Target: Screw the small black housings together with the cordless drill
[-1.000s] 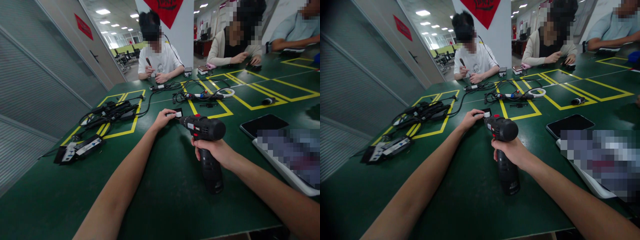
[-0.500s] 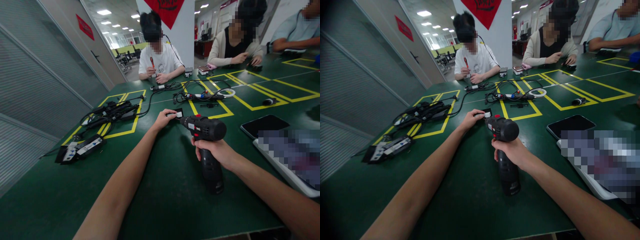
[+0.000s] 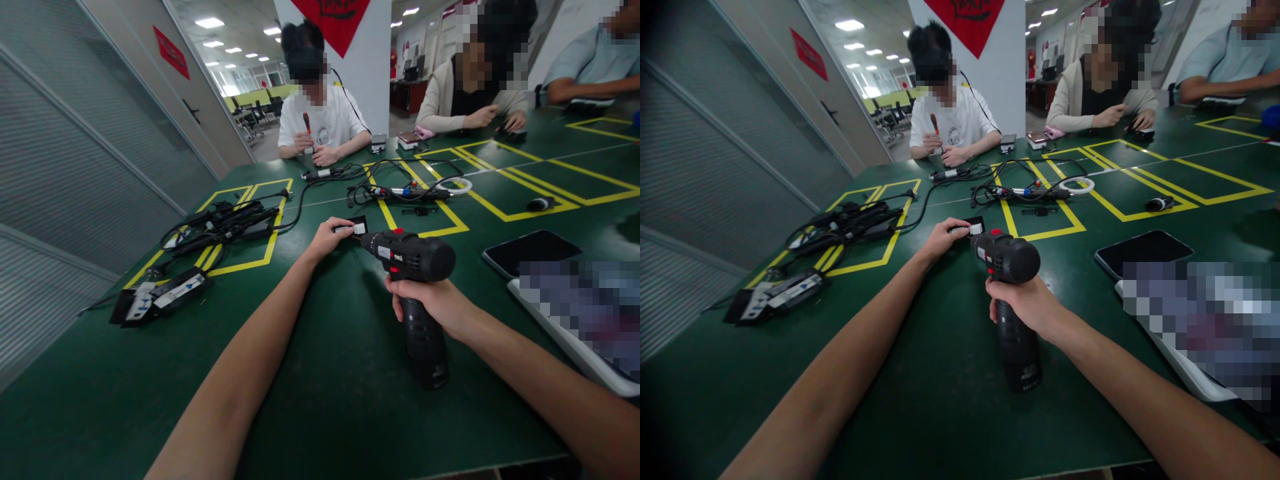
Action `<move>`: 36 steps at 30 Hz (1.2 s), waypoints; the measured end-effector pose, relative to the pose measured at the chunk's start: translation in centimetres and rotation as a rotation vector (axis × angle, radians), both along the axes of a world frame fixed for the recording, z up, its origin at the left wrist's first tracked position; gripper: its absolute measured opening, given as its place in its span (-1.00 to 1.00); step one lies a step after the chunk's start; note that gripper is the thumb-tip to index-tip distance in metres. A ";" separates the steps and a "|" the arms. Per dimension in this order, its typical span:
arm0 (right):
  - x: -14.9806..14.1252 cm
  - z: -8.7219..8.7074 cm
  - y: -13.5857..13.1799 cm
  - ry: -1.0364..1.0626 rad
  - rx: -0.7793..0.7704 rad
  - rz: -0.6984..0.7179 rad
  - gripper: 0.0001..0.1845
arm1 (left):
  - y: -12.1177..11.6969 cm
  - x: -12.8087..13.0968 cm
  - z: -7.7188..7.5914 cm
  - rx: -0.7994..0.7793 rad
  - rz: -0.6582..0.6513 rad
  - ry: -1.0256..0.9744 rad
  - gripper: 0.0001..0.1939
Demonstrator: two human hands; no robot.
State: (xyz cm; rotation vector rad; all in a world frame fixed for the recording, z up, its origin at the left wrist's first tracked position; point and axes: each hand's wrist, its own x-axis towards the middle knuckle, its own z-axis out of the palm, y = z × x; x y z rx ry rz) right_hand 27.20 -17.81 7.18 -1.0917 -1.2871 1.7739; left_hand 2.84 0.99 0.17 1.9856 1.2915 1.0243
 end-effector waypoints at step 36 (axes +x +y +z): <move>-0.2 0.1 -0.2 -0.008 -0.010 -0.031 -0.79 | 0.2 -0.2 -0.3 0.053 -0.017 0.015 -0.65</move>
